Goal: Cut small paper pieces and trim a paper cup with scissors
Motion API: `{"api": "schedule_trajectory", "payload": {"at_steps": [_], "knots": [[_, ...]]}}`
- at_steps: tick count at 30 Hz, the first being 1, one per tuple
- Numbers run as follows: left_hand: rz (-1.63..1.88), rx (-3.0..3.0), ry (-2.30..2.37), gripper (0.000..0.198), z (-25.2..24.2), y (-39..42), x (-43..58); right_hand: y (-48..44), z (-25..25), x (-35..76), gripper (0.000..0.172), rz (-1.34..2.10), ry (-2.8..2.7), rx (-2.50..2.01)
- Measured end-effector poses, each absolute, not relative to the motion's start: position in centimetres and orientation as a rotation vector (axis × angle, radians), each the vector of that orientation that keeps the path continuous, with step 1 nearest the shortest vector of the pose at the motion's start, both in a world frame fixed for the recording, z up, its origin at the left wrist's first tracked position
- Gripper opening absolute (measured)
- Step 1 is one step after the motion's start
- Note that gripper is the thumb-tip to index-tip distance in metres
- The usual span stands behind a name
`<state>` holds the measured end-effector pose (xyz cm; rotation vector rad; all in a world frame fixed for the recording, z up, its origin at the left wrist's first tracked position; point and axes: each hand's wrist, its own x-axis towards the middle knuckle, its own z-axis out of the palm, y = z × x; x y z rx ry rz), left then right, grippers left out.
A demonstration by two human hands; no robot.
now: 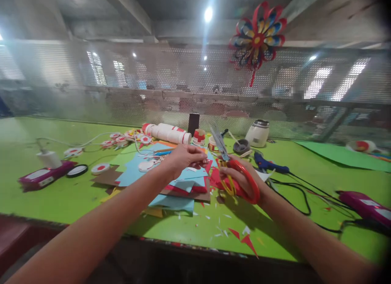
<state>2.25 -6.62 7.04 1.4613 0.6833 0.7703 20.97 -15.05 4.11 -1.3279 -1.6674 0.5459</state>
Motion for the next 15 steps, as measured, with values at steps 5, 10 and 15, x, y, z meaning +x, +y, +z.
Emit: {"api": "schedule_trajectory", "payload": {"at_steps": [5, 10, 15], "knots": [[0.729, 1.529, 0.717, 0.018, 6.2, -6.5, 3.6, -15.7, 3.5, 19.6, 0.024, 0.88, -1.492, -1.175], [0.654, 1.55, 0.695, 0.024, 4.7, -7.1, 4.0, -16.0, 2.6, 19.7, 0.015, 0.929, -1.409, -1.099], [0.458, 1.294, 0.732, 0.026, 4.5, -8.6, 4.0, -16.5, 2.6, 19.6, 0.027, 0.857, -1.414, -1.131]]}}
